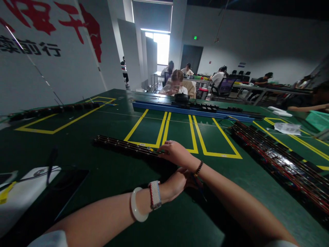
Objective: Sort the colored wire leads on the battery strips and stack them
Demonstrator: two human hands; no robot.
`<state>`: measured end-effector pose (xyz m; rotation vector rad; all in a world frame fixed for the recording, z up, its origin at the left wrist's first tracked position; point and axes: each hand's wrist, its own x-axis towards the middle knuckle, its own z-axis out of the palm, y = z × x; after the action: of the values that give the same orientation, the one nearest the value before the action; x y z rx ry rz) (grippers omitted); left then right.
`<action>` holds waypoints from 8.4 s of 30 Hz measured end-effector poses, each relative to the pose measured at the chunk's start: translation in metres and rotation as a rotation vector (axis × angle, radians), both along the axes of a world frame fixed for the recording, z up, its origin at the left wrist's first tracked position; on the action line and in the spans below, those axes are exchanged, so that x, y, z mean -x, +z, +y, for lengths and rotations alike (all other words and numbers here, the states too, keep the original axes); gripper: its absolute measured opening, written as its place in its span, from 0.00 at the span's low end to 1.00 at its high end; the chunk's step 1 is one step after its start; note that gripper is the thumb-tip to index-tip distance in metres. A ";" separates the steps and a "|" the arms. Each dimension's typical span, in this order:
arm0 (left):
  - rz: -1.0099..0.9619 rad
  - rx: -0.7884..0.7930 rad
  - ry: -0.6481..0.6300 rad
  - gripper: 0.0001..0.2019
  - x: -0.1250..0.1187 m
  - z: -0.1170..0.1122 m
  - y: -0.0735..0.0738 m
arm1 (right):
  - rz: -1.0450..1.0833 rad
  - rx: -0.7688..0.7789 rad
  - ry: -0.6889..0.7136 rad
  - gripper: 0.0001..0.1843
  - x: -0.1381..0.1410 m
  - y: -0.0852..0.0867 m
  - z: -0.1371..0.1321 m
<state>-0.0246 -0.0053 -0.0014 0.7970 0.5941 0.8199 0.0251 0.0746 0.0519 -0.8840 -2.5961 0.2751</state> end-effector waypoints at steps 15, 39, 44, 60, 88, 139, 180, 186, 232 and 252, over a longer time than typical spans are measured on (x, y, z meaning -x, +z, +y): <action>0.161 0.033 -0.048 0.14 0.005 0.003 0.006 | 0.130 0.038 -0.240 0.13 -0.122 -0.064 0.000; 1.344 -0.795 0.214 0.11 0.050 0.007 0.059 | 0.134 0.086 -0.257 0.08 -0.123 -0.067 0.006; 1.739 -1.030 0.130 0.12 0.057 0.019 0.068 | 0.127 0.121 -0.252 0.07 -0.124 -0.068 0.008; 1.746 -1.047 -0.120 0.09 0.068 0.027 0.086 | 0.145 0.120 -0.247 0.06 -0.123 -0.067 0.008; 1.220 -0.527 -0.480 0.25 0.052 0.020 0.070 | -0.088 0.743 -0.059 0.20 -0.120 -0.013 -0.016; 0.089 0.264 0.119 0.08 0.013 0.005 0.011 | -0.256 -0.203 -0.535 0.09 -0.127 -0.042 0.013; 0.055 0.079 0.086 0.10 0.009 0.000 -0.001 | 0.132 0.025 0.012 0.07 -0.025 0.000 -0.011; 0.095 0.108 0.070 0.08 0.010 -0.001 0.006 | 0.160 0.007 -0.068 0.06 -0.039 -0.008 -0.010; 1.659 -0.775 0.294 0.20 0.130 -0.017 0.074 | -0.181 -0.116 -0.266 0.18 -0.023 -0.029 -0.008; 1.470 -0.636 0.210 0.19 0.147 -0.013 0.050 | -0.292 -0.203 -0.832 0.21 -0.142 -0.022 0.190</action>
<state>-0.1712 -0.0185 0.0488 1.9534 1.7713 0.4777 0.1674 0.2643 0.0301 -1.9071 -2.1776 -0.3638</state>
